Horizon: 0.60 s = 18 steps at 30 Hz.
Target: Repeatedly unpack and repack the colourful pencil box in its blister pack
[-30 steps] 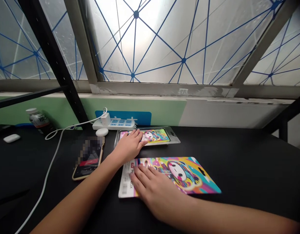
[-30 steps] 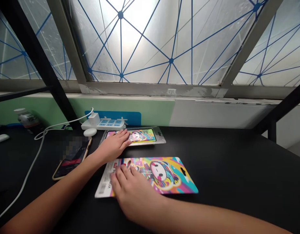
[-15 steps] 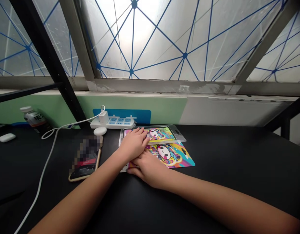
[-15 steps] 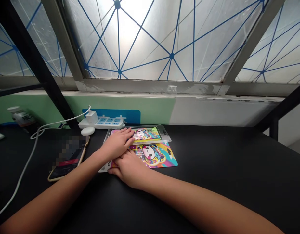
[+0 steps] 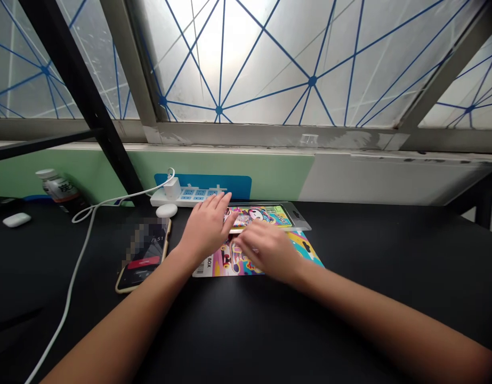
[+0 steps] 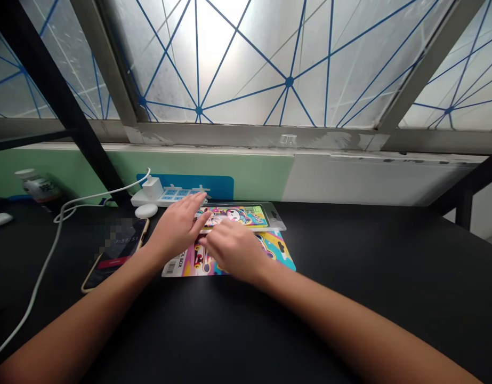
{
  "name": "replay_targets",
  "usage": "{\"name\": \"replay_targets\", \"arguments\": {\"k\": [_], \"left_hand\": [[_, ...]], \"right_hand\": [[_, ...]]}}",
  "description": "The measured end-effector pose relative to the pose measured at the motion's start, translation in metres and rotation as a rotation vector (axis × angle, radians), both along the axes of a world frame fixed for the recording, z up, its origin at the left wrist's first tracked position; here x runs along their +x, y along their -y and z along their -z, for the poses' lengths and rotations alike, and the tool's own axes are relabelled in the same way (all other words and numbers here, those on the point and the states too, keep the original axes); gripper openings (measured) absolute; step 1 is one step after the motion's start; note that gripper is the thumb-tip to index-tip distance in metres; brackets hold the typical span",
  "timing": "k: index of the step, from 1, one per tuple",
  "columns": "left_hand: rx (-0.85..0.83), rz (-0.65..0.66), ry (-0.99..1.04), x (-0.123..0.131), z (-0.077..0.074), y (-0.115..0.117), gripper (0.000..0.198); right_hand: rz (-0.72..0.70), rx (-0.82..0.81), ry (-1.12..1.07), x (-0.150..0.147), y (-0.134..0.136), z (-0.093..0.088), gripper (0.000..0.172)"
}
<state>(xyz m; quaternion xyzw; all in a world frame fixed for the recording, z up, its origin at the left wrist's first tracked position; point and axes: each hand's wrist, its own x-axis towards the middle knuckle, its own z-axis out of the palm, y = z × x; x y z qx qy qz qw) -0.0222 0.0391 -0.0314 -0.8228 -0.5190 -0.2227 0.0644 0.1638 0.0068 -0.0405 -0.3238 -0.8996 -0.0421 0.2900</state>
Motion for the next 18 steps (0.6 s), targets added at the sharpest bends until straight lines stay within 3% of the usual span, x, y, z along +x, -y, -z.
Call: {"name": "replay_targets", "arguments": {"k": [2, 4, 6, 9, 13, 18], "left_hand": [[-0.039, -0.028, -0.019, -0.008, 0.002, -0.004, 0.058], [-0.102, -0.033, -0.057, -0.013, 0.006, -0.008, 0.058], [-0.157, -0.035, -0.104, -0.013, 0.008, -0.010, 0.055], [-0.178, -0.042, -0.157, -0.010, 0.010, -0.011, 0.052], [-0.167, -0.037, -0.168, -0.008, 0.010, -0.009, 0.052], [-0.196, -0.037, -0.139, -0.009, 0.011, -0.008, 0.052]], "right_hand": [[0.192, -0.044, -0.003, 0.026, -0.022, -0.008, 0.037], [0.346, -0.198, 0.008, 0.055, -0.046, -0.011, 0.031], [0.356, -0.282, 0.036, 0.081, -0.064, -0.010, 0.029], [0.309, -0.379, 0.081, 0.103, -0.076, -0.010, 0.045], [0.298, -0.499, 0.195, 0.105, -0.080, -0.018, 0.065], [0.318, -0.533, 0.305, 0.099, -0.092, -0.025, 0.067]]}}
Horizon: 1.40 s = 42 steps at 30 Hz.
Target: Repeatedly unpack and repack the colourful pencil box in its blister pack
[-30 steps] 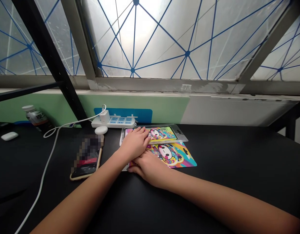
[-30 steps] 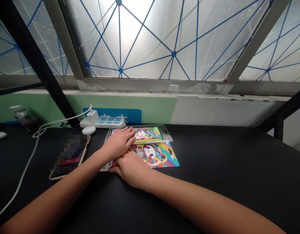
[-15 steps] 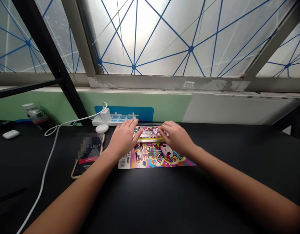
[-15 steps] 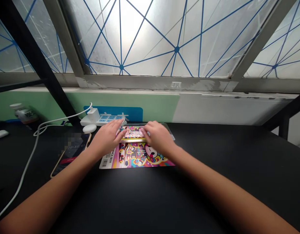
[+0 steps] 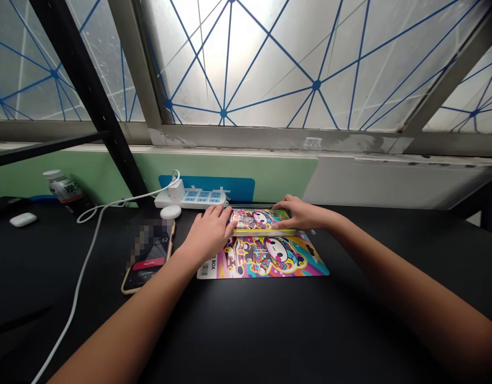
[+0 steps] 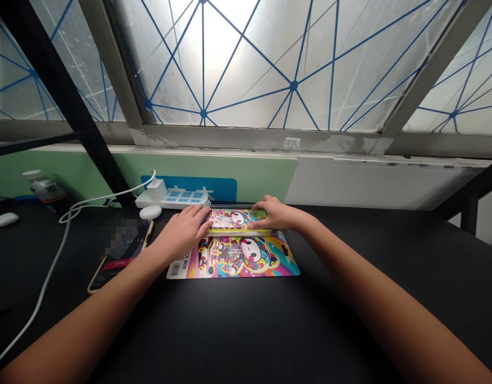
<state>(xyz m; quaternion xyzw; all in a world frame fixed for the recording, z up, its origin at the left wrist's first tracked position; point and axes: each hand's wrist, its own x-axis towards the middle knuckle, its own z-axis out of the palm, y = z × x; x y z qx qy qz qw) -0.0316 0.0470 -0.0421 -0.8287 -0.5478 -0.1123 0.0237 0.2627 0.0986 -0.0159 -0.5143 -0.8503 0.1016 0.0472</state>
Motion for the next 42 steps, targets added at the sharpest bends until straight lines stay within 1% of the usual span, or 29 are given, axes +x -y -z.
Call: {"name": "replay_targets", "arguments": {"k": [4, 7, 13, 16, 18, 20, 21, 23, 25, 27, 30, 32, 33, 35, 38, 40, 42], "left_hand": [[0.011, 0.002, 0.033, -0.002, -0.001, 0.000, 0.054], [0.045, 0.016, 0.043, -0.007, -0.002, -0.002, 0.056], [0.135, 0.000, 0.110, -0.023, -0.007, -0.011, 0.062], [0.136, 0.017, 0.180, -0.026, -0.013, -0.009, 0.061], [0.161, 0.047, 0.211, -0.026, -0.019, -0.001, 0.060], [0.253, 0.094, 0.204, -0.026, -0.026, 0.013, 0.056], [0.319, 0.125, 0.190, -0.026, -0.028, 0.022, 0.052], [0.451, 0.177, 0.170, -0.026, -0.031, 0.042, 0.037], [0.511, 0.232, 0.143, -0.029, -0.028, 0.060, 0.027], [0.514, 0.307, 0.095, -0.032, -0.019, 0.074, 0.023], [0.472, 0.448, -0.022, -0.036, 0.000, 0.086, 0.021], [0.423, 0.520, -0.060, -0.039, 0.011, 0.088, 0.023], [0.390, 0.533, -0.046, -0.041, 0.014, 0.088, 0.023], [0.303, 0.515, 0.045, -0.044, 0.017, 0.087, 0.025], [0.133, 0.419, 0.217, -0.049, 0.018, 0.086, 0.049], [0.044, 0.339, 0.291, -0.051, 0.019, 0.086, 0.059], [-0.010, 0.274, 0.338, -0.051, 0.020, 0.087, 0.062]], "right_hand": [[0.026, 0.052, 0.014, -0.003, -0.005, 0.001, 0.064], [0.047, 0.115, 0.011, -0.006, -0.001, -0.001, 0.065], [0.058, 0.306, -0.044, -0.015, 0.019, 0.001, 0.056], [0.076, 0.397, -0.081, -0.019, 0.031, 0.003, 0.046], [0.061, 0.454, -0.102, -0.019, 0.041, 0.002, 0.033], [0.027, 0.498, -0.122, -0.016, 0.055, -0.001, 0.025], [-0.006, 0.537, -0.134, -0.013, 0.064, -0.003, 0.023], [-0.106, 0.659, -0.152, -0.006, 0.085, -0.004, 0.025], [-0.232, 0.793, -0.132, 0.002, 0.107, 0.000, 0.029], [-0.334, 0.858, -0.080, 0.009, 0.128, 0.009, 0.030], [-0.429, 0.822, -0.028, 0.013, 0.147, 0.025, 0.026], [-0.451, 0.729, -0.048, 0.012, 0.153, 0.033, 0.021], [-0.441, 0.666, -0.077, 0.011, 0.154, 0.036, 0.020], [-0.388, 0.536, -0.159, 0.010, 0.156, 0.038, 0.027], [-0.271, 0.378, -0.267, 0.010, 0.154, 0.038, 0.042], [-0.197, 0.293, -0.316, 0.013, 0.152, 0.038, 0.045], [-0.146, 0.214, -0.363, 0.018, 0.147, 0.037, 0.048]]}}
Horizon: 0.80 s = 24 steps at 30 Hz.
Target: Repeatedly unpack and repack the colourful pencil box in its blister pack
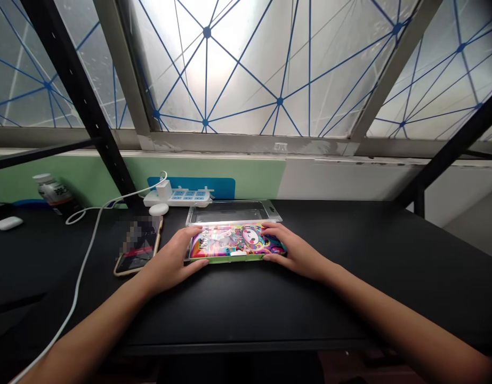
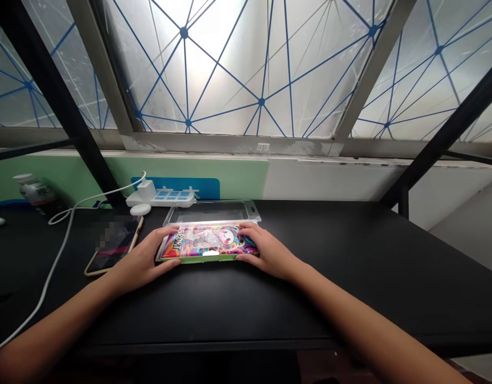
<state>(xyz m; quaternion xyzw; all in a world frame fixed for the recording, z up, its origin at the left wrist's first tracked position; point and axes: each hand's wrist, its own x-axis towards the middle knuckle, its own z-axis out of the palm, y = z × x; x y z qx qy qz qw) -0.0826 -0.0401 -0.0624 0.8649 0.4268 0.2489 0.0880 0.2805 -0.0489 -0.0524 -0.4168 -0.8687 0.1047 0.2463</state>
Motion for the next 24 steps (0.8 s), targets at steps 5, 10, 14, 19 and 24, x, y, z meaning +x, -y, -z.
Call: {"name": "replay_targets", "arguments": {"k": [5, 10, 14, 19, 24], "left_hand": [[-0.121, -0.037, 0.085, 0.003, 0.001, 0.001, 0.070], [-0.214, -0.045, 0.150, 0.007, -0.002, 0.001, 0.105], [-0.226, 0.002, 0.212, 0.006, 0.000, 0.000, 0.116], [-0.221, -0.008, 0.191, 0.005, 0.001, 0.001, 0.116], [-0.197, -0.086, 0.137, 0.006, -0.005, 0.003, 0.102]], "right_hand": [[0.063, -0.134, -0.114, 0.007, -0.011, -0.008, 0.048], [0.293, -0.157, -0.344, 0.003, -0.019, -0.011, 0.045], [0.402, -0.116, -0.434, 0.000, -0.020, -0.007, 0.045], [0.418, -0.106, -0.432, 0.005, -0.017, -0.003, 0.040], [0.202, -0.102, -0.234, 0.020, -0.011, -0.009, 0.050]]}}
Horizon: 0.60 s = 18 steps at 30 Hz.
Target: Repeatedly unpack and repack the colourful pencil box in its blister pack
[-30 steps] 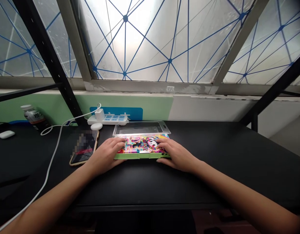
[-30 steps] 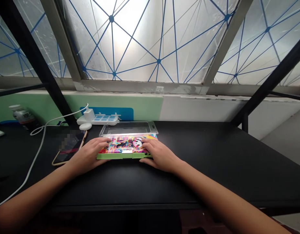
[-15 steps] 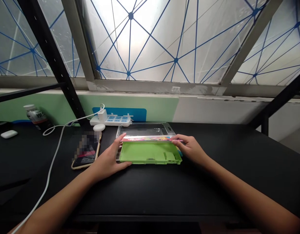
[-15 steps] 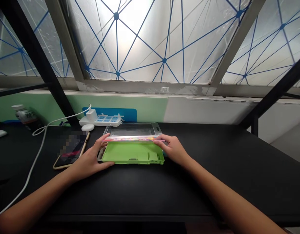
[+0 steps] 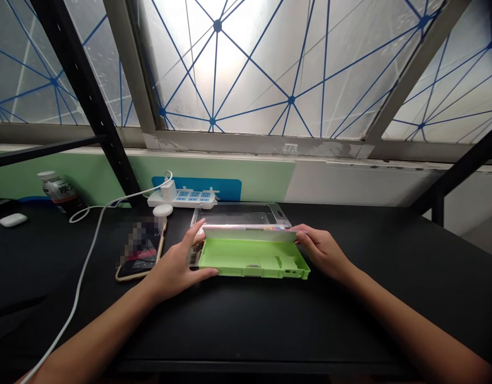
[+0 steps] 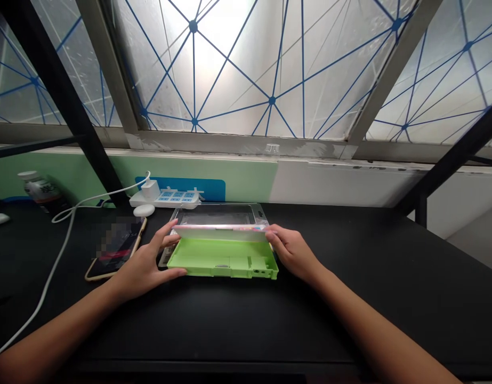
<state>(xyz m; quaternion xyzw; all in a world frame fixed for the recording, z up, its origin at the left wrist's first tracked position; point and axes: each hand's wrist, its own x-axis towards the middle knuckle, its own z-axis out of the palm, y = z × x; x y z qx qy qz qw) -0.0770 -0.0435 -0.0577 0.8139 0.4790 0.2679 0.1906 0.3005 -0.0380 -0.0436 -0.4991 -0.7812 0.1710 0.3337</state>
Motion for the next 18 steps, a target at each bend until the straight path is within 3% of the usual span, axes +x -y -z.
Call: {"name": "replay_targets", "arguments": {"k": [3, 5, 7, 11, 15, 18], "left_hand": [[0.033, -0.008, -0.038, 0.000, -0.002, 0.000, 0.069], [0.043, -0.011, -0.051, 0.000, -0.003, -0.001, 0.054], [0.040, -0.023, -0.048, 0.000, -0.004, -0.002, 0.049], [0.020, -0.015, -0.015, 0.000, -0.004, -0.004, 0.046], [-0.008, -0.001, -0.047, 0.003, -0.003, -0.007, 0.042], [0.022, -0.004, -0.065, 0.004, -0.002, -0.009, 0.042]], "right_hand": [[-0.240, 0.027, 0.179, 0.003, 0.007, -0.008, 0.057], [-0.263, 0.048, 0.267, 0.001, 0.011, -0.011, 0.063], [-0.225, 0.052, 0.315, -0.002, 0.014, -0.012, 0.066], [-0.114, -0.059, 0.249, -0.006, 0.012, -0.006, 0.044], [0.059, -0.186, 0.083, -0.014, 0.007, 0.002, 0.042], [0.176, -0.206, 0.087, -0.022, 0.004, 0.005, 0.038]]}}
